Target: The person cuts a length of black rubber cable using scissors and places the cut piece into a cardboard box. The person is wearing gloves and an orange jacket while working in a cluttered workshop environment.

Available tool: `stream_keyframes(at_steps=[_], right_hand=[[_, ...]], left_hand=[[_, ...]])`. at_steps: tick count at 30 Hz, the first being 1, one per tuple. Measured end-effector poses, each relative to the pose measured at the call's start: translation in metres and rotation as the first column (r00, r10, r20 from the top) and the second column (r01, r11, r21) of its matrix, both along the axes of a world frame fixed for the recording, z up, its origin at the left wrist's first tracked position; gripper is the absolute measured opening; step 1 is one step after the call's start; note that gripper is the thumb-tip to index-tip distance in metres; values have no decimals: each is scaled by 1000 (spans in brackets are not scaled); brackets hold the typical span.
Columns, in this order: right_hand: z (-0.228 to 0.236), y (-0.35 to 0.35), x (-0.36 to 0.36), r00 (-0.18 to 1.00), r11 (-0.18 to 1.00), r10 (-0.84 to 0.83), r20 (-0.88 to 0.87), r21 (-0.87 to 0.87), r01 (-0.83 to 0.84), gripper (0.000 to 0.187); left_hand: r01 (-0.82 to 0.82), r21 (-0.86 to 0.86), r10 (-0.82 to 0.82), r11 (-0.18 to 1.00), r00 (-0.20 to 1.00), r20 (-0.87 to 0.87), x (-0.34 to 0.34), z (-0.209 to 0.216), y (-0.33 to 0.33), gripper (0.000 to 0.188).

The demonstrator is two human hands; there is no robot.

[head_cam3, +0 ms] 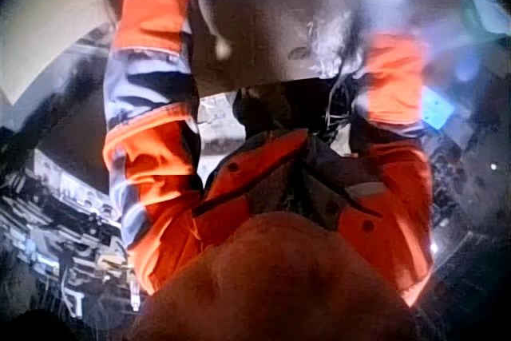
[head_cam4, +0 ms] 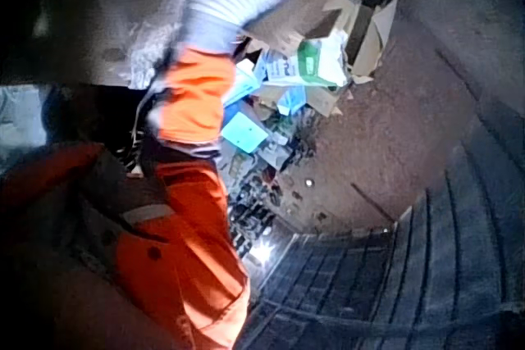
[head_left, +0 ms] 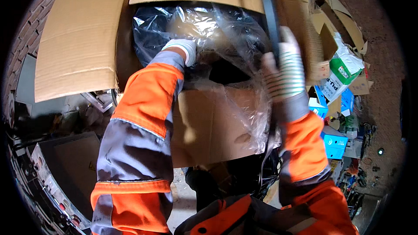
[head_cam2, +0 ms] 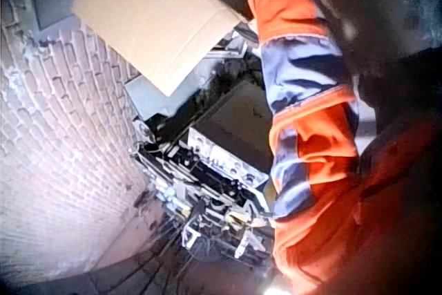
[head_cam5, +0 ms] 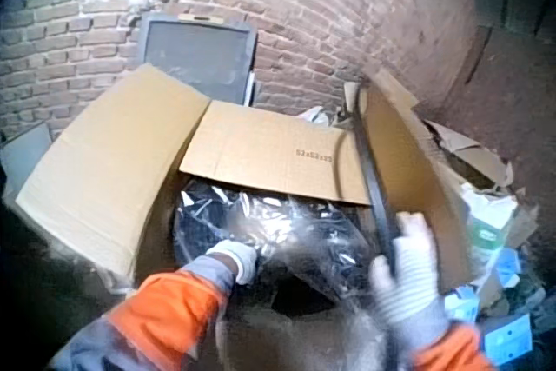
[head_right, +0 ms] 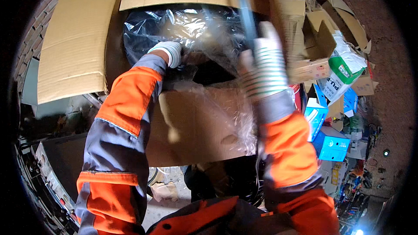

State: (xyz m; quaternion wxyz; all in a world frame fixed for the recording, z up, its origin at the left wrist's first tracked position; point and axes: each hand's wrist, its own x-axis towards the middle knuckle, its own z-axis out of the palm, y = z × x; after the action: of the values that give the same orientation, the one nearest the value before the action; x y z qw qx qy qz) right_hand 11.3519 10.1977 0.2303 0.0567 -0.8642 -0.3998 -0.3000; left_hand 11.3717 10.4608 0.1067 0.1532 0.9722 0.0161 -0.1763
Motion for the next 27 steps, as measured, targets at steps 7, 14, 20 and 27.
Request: stream_keyframes(at_steps=[7, 14, 20, 27], right_hand=[[2, -132, 118, 848, 820, -505, -163, 216, 530, 29], [-36, -76, 121, 682, 655, -731, -20, -301, 693, 43], [-10, -84, 142, 780, 710, -622, -67, -467, 527, 40], [-13, -96, 162, 817, 780, -558, -142, -425, 459, 56]], left_hand=[[60, -69, -56, 996, 996, 65, 32, -28, -11, 43], [57, -77, -59, 995, 998, -23, 17, 1, -15, 40], [50, -105, -52, 993, 998, -20, 8, 10, -5, 39], [9, -88, -11, 996, 999, -30, 9, 13, -5, 51]])
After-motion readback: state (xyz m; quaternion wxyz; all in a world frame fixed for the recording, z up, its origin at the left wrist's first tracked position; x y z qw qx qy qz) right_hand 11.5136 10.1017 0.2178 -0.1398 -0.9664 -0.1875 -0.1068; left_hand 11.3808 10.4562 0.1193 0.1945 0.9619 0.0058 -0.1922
